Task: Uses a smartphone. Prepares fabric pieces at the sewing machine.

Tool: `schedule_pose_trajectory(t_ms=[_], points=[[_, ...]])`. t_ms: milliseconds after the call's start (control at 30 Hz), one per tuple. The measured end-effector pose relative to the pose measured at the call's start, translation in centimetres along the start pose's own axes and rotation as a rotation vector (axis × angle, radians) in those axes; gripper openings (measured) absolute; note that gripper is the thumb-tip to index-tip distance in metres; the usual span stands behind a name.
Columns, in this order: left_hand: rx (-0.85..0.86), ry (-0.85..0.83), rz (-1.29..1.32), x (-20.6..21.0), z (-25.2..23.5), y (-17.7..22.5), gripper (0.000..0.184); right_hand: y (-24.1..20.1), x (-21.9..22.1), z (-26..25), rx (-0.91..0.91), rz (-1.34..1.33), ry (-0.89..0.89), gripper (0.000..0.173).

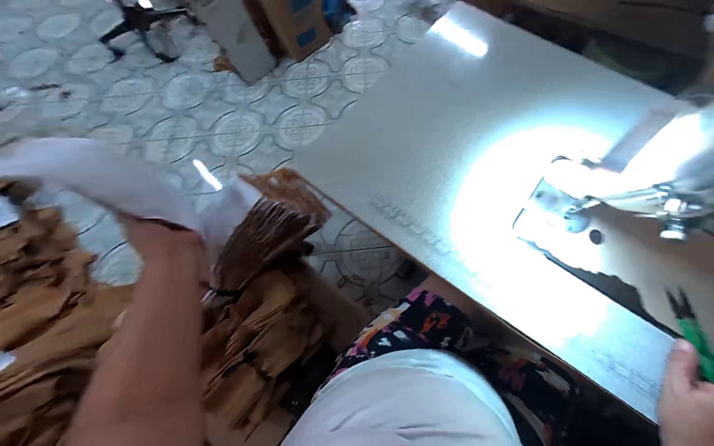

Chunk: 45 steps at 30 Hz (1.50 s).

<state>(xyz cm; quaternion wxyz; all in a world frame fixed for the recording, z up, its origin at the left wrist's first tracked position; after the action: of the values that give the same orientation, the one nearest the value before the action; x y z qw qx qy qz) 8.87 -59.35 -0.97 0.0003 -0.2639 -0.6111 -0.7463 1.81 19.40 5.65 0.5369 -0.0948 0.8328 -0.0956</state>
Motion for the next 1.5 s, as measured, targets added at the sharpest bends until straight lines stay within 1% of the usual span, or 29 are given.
schedule_pose_trajectory(t_ms=[67, 133, 200, 233, 267, 300, 333, 367, 400, 433, 500, 567, 600, 633, 700, 733, 767, 833, 900, 967, 1067, 1133, 1200, 1267, 1300, 1367, 1400, 1467, 1500], points=[[0.076, -0.247, 0.078, 7.9, -0.7, 2.3, 0.045, -0.1, -0.4, -0.1, 0.013, 0.036, 0.037, 0.052], [0.09, -0.463, 0.101, 16.8, -0.8, 3.7, 0.041, -0.2, -0.6, -0.1, 0.014, 0.052, 0.071, 0.052], [0.049, -0.628, -0.094, 25.3, 2.7, 3.3, 0.036, -0.3, -1.0, 0.3, 0.009, 0.062, 0.111, 0.051], [0.046, -0.736, -0.255, 28.4, 5.4, 2.3, 0.033, -0.2, -1.2, 0.5, -0.004, 0.061, 0.129, 0.05], [0.076, -0.913, -0.467, 30.7, 8.7, 1.0, 0.029, -0.3, -1.5, 0.7, -0.028, 0.057, 0.143, 0.048], [0.153, -1.158, -0.718, 32.6, 13.2, -0.3, 0.025, -0.7, -1.6, 0.9, -0.074, 0.048, 0.158, 0.045], [0.265, -1.395, -0.894, 33.7, 18.0, -2.1, 0.02, -1.2, -1.8, 1.1, -0.133, 0.029, 0.171, 0.043], [0.374, -1.673, -1.011, 33.9, 22.5, -4.0, 0.026, -2.0, -1.8, 1.3, -0.194, -0.01, 0.182, 0.04], [0.472, -1.875, -1.098, 33.1, 26.2, -5.7, 0.028, -3.1, -1.8, 1.6, -0.25, -0.065, 0.187, 0.038], [0.553, -1.998, -1.135, 32.1, 28.7, -7.0, 0.031, -4.6, -1.7, 1.7, -0.298, -0.133, 0.186, 0.036], [0.557, -2.144, -1.203, 30.1, 31.4, -8.3, 0.034, -8.3, -1.3, 1.4, -0.39, -0.301, 0.161, 0.034], [0.468, -2.182, -1.209, 29.2, 32.5, -8.2, 0.035, -12.3, -0.2, 0.7, -0.468, -0.439, 0.08, 0.03], [0.435, -2.17, -1.202, 29.3, 32.8, -7.9, 0.038, -14.1, 0.6, 0.3, -0.503, -0.473, 0.021, 0.03], [0.461, -2.126, -1.186, 29.7, 32.9, -7.4, 0.042, -15.5, 1.7, -0.1, -0.535, -0.474, -0.044, 0.03], [0.619, -1.965, -1.16, 31.4, 32.0, -6.8, 0.039, -16.9, 4.0, -0.1, -0.565, -0.382, -0.15, 0.029], [0.683, -1.871, -1.177, 32.5, 31.2, -6.9, 0.037, -17.2, 4.7, 0.0, -0.565, -0.335, -0.16, 0.029], [0.699, -1.784, -1.239, 33.8, 30.1, -7.2, 0.037, -17.3, 5.0, 0.1, -0.565, -0.304, -0.152, 0.029], [0.658, -1.613, -1.422, 36.6, 28.3, -8.4, 0.046, -17.5, 5.1, 0.4, -0.558, -0.265, -0.129, 0.028], [0.615, -1.456, -1.593, 39.4, 28.0, -9.3, 0.06, -17.7, 5.0, 0.4, -0.54, -0.239, -0.119, 0.028], [0.616, -1.396, -1.636, 42.1, 28.9, -11.0, 0.063, -17.7, 5.1, 0.0, -0.509, -0.2, -0.12, 0.029], [0.598, -1.469, -1.534, 45.1, 31.1, -14.7, 0.067, -17.0, 5.3, -0.5, -0.433, -0.16, -0.099, 0.032], [0.569, -1.555, -1.423, 45.5, 32.9, -14.6, 0.071, -16.2, 5.3, -0.7, -0.385, -0.153, -0.078, 0.034], [0.671, -1.605, -1.378, 45.5, 33.7, -14.1, 0.064, -15.9, 5.2, -0.5, -0.361, -0.169, -0.03, 0.033], [0.751, -1.597, -1.297, 45.4, 33.7, -13.5, 0.065, -15.9, 5.1, -0.1, -0.374, -0.182, 0.001, 0.03], [0.793, -1.574, -1.21, 45.2, 33.8, -13.1, 0.061, -16.0, 5.1, -0.1, -0.387, -0.182, 0.002, 0.03], [0.842, -1.558, -1.088, 44.2, 35.0, -12.1, 0.042, -16.1, 5.0, -0.1, -0.396, -0.193, -0.003, 0.03], [0.88, -1.603, -1.069, 43.4, 35.9, -12.1, 0.033, -16.2, 5.0, -0.1, -0.393, -0.199, -0.009, 0.031], [0.888, -1.775, -1.061, 41.8, 37.1, -13.9, 0.035, -16.1, 5.0, 0.0, -0.392, -0.205, -0.007, 0.032], [0.906, -1.811, -1.037, 41.2, 37.3, -14.6, 0.037, -16.1, 5.0, 0.1, -0.398, -0.211, -0.004, 0.032]])
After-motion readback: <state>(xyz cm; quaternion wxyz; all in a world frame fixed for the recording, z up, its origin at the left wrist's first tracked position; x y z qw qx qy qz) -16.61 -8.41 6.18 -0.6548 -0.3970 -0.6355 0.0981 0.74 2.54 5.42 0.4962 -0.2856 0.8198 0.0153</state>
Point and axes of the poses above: each hand's wrist, its own z-axis away from the middle knuckle, its own x-axis out of the palm, y = z × x, the point moved 7 cm from there along -z, towards the middle knuckle, and after that the axes turned 6 degrees about -x, right-handed, at the moved point
